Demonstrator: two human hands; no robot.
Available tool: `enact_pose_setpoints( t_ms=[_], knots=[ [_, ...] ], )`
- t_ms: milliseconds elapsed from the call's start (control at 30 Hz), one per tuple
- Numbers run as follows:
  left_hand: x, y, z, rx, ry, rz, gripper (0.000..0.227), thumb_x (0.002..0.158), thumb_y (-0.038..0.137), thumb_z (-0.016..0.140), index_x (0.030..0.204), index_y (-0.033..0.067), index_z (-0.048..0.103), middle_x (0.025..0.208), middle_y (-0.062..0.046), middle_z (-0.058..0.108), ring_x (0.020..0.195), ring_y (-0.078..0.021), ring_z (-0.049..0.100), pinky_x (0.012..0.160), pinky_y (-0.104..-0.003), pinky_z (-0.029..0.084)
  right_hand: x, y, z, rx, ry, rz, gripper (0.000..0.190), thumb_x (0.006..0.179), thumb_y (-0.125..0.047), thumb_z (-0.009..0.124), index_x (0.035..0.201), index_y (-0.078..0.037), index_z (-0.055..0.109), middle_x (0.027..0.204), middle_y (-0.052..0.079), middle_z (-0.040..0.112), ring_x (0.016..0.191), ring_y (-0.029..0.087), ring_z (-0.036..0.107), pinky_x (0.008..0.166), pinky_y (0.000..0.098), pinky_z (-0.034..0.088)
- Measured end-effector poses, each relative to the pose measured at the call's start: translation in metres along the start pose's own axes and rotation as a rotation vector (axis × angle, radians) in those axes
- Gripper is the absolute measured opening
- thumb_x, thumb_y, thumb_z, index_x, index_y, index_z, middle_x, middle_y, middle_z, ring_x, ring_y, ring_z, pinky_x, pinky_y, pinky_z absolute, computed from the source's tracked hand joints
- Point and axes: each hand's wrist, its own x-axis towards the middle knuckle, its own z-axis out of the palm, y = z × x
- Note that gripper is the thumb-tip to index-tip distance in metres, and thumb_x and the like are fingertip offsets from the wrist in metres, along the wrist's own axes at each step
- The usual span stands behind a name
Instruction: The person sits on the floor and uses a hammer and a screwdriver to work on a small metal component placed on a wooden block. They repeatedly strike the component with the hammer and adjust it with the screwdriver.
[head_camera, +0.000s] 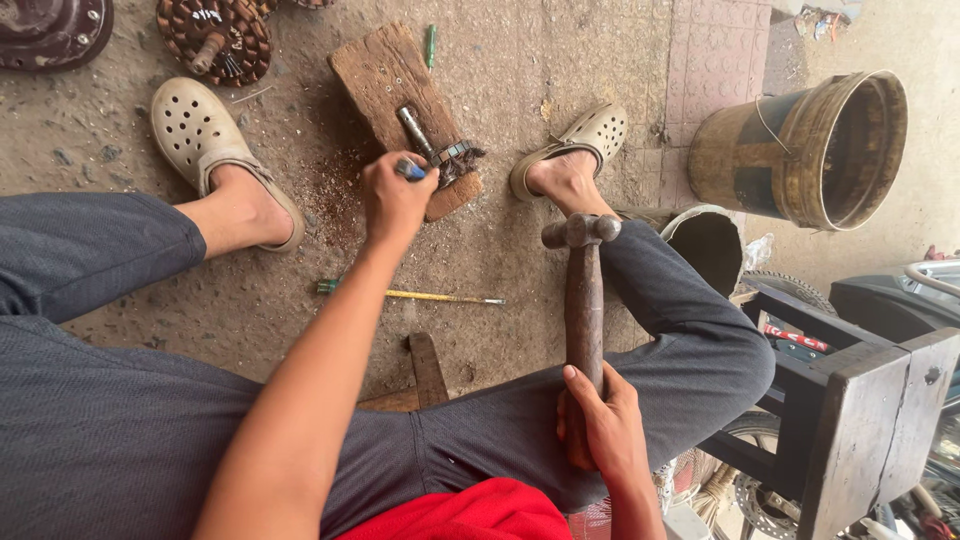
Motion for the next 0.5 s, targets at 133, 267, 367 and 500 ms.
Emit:
enact_pose_setpoints(
  t_ms=[133,267,367,500],
  knots=[
    [-0.010,0.007,0.011,0.050,0.098,0.157,0.039,0.092,0.020,0.075,0.120,-0.0049,0.064,0.080,-0.009,0.074,0.062,-0.0151,0.069,0.059,-0.034,0.058,-0.004,-0.010,0.006,-0.111,0.015,0.000,0.027,0.094,-0.026,0.066,0.090,0.000,0.061,0.058,0.008,0.062,0.044,0.016,0.060,0.042,0.0317,0.046],
    [-0.011,0.017,0.015,-0.017,-0.184,-0.140,0.046,0.101,0.018,0.058,0.141,-0.0059,0.052,0.072,-0.013,0.069,0.049,-0.0163,0.059,0.044,-0.034,0.056,-0.004,-0.037,0.009,-0.410,0.022,-0.164,0.028,0.090,-0.027,0.070,0.103,-0.003,0.064,0.055,0.009,0.065,0.045,0.017,0.062,0.043,0.0335,0.048],
    [-0.015,0.011,0.019,0.007,-0.160,-0.194,0.056,0.101,0.018,0.059,0.148,-0.0041,0.040,0.073,-0.013,0.068,0.048,-0.0158,0.056,0.042,-0.034,0.052,0.003,-0.055,0.014,-0.533,-0.031,-0.496,0.038,0.087,-0.026,0.071,0.115,-0.001,0.062,0.059,0.011,0.067,0.049,0.020,0.069,0.048,0.0353,0.052],
    [-0.025,0.003,0.029,0.081,-0.013,0.103,0.047,0.093,0.011,0.064,0.137,-0.0049,0.058,0.112,-0.023,0.069,0.073,-0.0180,0.067,0.052,-0.028,0.061,0.030,-0.065,0.038,-0.575,-0.101,-0.792,0.044,0.089,-0.028,0.070,0.120,0.000,0.058,0.070,0.016,0.070,0.061,0.031,0.074,0.056,0.0402,0.056]
  ],
)
